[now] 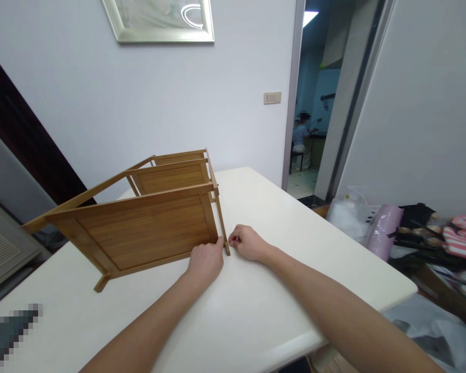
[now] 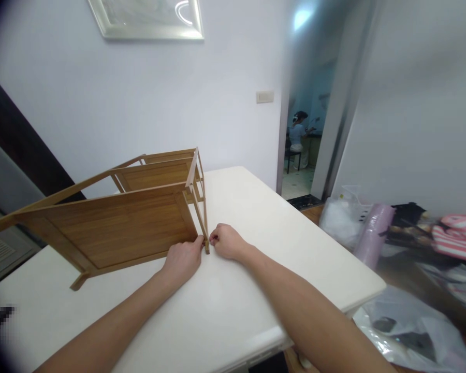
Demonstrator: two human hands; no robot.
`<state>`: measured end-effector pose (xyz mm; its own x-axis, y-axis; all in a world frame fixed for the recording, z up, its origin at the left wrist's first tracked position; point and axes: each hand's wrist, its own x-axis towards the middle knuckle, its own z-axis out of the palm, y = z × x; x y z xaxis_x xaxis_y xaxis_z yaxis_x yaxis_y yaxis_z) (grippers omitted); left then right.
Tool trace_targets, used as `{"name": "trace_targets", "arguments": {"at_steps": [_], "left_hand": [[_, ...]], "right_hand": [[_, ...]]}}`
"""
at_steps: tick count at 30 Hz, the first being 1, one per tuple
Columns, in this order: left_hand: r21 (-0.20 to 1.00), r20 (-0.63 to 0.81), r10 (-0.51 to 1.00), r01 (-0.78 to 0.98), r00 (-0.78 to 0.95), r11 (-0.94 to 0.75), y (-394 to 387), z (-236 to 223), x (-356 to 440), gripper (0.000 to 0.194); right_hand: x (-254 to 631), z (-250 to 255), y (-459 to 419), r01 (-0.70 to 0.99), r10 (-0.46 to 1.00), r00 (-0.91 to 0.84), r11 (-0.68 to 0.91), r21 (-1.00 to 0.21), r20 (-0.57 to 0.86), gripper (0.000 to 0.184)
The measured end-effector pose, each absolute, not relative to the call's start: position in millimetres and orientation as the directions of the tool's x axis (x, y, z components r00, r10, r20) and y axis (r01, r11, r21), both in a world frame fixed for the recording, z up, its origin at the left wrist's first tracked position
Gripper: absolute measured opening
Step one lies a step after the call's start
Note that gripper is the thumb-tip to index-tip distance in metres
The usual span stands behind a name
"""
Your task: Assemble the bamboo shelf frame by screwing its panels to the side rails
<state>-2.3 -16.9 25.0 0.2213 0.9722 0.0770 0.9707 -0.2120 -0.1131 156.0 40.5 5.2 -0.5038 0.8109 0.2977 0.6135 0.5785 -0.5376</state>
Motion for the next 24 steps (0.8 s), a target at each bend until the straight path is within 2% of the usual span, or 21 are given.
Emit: {"name": "trace_targets", "arguments": {"at_steps": [9, 16, 24], "left_hand": [[-0.119, 0.091, 0.972, 0.972, 0.215, -0.204, -16.4, 23.9, -2.0, 0.031], [-0.107, 0.064, 0.975, 0.973, 0.212, -0.204, -19.2, 28.4, -0.9, 0.031], [-0.096, 0.038, 0.979, 0.976, 0.2, -0.196, -19.7, 29.7, -0.6, 0.031]], "right_hand": [[160.5, 9.1, 39.6, 0.624, 0.793, -0.507, 0.607, -0.491, 0.337, 0.023], [160.3, 12.2, 36.8, 0.623, 0.796, -0.511, 0.603, -0.499, 0.324, 0.015], [162.1, 11.1, 36.0, 0.602, 0.802, -0.522, 0.588, -0.54, 0.292, 0.015]]}}
